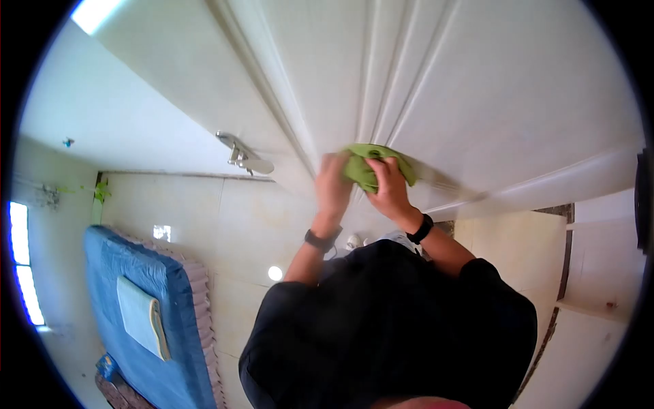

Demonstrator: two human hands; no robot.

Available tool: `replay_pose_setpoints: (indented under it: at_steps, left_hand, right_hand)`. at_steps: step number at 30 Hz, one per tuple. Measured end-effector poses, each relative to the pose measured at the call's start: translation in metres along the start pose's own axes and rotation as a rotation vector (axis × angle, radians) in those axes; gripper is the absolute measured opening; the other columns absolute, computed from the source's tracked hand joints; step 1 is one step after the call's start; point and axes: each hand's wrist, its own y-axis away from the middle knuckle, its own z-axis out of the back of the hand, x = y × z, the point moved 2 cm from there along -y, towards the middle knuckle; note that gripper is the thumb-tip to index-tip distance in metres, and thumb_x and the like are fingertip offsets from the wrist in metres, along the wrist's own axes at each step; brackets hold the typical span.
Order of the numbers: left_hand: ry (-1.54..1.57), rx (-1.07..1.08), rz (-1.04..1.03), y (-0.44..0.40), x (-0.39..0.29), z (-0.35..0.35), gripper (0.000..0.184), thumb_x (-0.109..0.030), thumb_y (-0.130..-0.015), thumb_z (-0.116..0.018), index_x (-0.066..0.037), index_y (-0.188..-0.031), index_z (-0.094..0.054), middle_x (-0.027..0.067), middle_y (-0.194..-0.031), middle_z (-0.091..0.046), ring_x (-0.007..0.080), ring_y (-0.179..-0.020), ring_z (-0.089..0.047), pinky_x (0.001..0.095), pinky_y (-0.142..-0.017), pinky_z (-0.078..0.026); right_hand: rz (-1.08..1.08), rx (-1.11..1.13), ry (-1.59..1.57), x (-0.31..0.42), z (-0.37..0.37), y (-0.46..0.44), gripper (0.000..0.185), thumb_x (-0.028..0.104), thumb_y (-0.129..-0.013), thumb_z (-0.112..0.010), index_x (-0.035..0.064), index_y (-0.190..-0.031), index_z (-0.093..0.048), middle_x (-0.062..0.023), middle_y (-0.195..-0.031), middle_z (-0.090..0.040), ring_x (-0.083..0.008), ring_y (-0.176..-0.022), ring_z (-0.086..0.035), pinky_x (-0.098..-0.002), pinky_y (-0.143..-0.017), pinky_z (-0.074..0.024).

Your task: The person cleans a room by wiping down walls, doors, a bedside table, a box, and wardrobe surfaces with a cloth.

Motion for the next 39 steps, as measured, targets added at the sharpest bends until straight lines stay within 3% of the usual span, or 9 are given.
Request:
replay_pose_setpoints:
  at_steps: [3, 8, 11, 16, 22, 27, 34, 35, 39]
  left_hand:
    - [0.038, -0.222, -0.12, -0.02, -0.003, 0.021, 0.041, 0.013, -0.069, -0.066, -0.002, -0.107, -0.063, 0.0141, -0.099, -0.06, 0.0299, -0.087, -0.06, 0.0353, -0.075, -0.05]
    - [0.083, -0.333, -0.285, -0.056, -0.049, 0.025, 0.047, 0.007, -0.064, -0.072, -0.007, -0.108, -0.066, 0.0136, -0.097, -0.061, 0.0297, -0.087, -0.062, 0.0363, -0.073, -0.052]
    - [0.124, -0.243, -0.446, -0.068, -0.097, 0.014, 0.043, 0.011, -0.065, -0.069, -0.003, -0.106, -0.067, 0.0134, -0.095, -0.06, 0.0266, -0.085, -0.06, 0.0339, -0.073, -0.05]
    - [0.21, 0.013, -0.518, -0.047, -0.116, -0.034, 0.05, 0.004, -0.062, -0.072, -0.012, -0.109, -0.069, 0.0099, -0.098, -0.062, 0.0261, -0.082, -0.063, 0.033, -0.066, -0.052]
    - [0.099, 0.278, -0.539, 0.006, -0.065, -0.08, 0.05, -0.003, -0.068, -0.067, -0.015, -0.117, -0.063, 0.0051, -0.099, -0.057, 0.0236, -0.079, -0.063, 0.0343, -0.058, -0.052]
    - [0.077, 0.213, -0.476, 0.003, -0.047, -0.061, 0.049, -0.002, -0.069, -0.068, -0.015, -0.116, -0.064, 0.0062, -0.098, -0.058, 0.0245, -0.076, -0.063, 0.0347, -0.057, -0.052]
    - [-0.006, -0.09, -0.486, -0.067, -0.079, 0.028, 0.059, 0.002, -0.065, -0.072, -0.019, -0.119, -0.064, 0.0103, -0.105, -0.061, 0.0292, -0.081, -0.063, 0.0376, -0.061, -0.052]
    - [0.002, -0.135, -0.472, -0.073, -0.085, 0.038, 0.049, 0.011, -0.065, -0.071, -0.006, -0.11, -0.067, 0.0124, -0.098, -0.061, 0.0279, -0.085, -0.062, 0.0348, -0.071, -0.051]
    - [-0.015, -0.213, -0.425, -0.068, -0.05, 0.042, 0.043, 0.007, -0.072, -0.071, -0.003, -0.113, -0.063, 0.0128, -0.101, -0.06, 0.029, -0.088, -0.061, 0.0358, -0.073, -0.05]
  right_hand:
    - [0.088, -0.008, -0.077, 0.033, 0.004, -0.037, 0.054, 0.002, -0.07, -0.074, 0.0064, -0.12, -0.056, -0.0132, -0.107, -0.052, -0.035, -0.094, -0.056, -0.0404, -0.078, -0.0487]
    - [0.127, -0.168, -0.084, 0.056, 0.053, -0.064, 0.058, 0.001, -0.069, -0.072, 0.0086, -0.125, -0.055, -0.0131, -0.11, -0.055, -0.0331, -0.099, -0.056, -0.0393, -0.081, -0.0486]
    - [0.185, -0.34, 0.004, 0.044, 0.088, -0.057, 0.063, 0.002, -0.067, -0.075, 0.0063, -0.126, -0.055, -0.0134, -0.108, -0.054, -0.0334, -0.099, -0.055, -0.0399, -0.083, -0.0477]
    - [0.189, -0.551, 0.143, -0.02, 0.099, -0.003, 0.073, 0.005, -0.061, -0.081, 0.0047, -0.126, -0.048, -0.018, -0.113, -0.048, -0.0373, -0.102, -0.051, -0.0456, -0.087, -0.0436]
    - [0.053, -0.391, 0.201, -0.08, 0.062, 0.074, 0.074, 0.002, -0.062, -0.081, 0.0062, -0.124, -0.04, -0.0189, -0.114, -0.045, -0.0382, -0.103, -0.049, -0.0465, -0.086, -0.0435]
    - [0.047, -0.233, 0.222, -0.057, 0.061, 0.054, 0.063, 0.004, -0.067, -0.078, 0.0041, -0.12, -0.045, -0.02, -0.108, -0.048, -0.0406, -0.096, -0.052, -0.0479, -0.079, -0.045]
    - [0.254, -0.452, 0.164, 0.036, 0.061, -0.058, 0.059, 0.008, -0.066, -0.08, 0.0099, -0.119, -0.055, -0.0103, -0.101, -0.055, -0.0319, -0.088, -0.058, -0.0399, -0.067, -0.0502]
    - [0.248, -0.49, 0.142, 0.045, 0.056, -0.067, 0.06, 0.008, -0.065, -0.081, 0.0106, -0.119, -0.056, -0.0095, -0.101, -0.055, -0.0309, -0.088, -0.059, -0.0388, -0.066, -0.0506]
    - [0.23, -0.386, 0.048, 0.052, 0.028, -0.07, 0.055, 0.007, -0.067, -0.076, 0.0144, -0.119, -0.06, -0.0093, -0.104, -0.058, -0.0288, -0.09, -0.061, -0.0383, -0.068, -0.052]
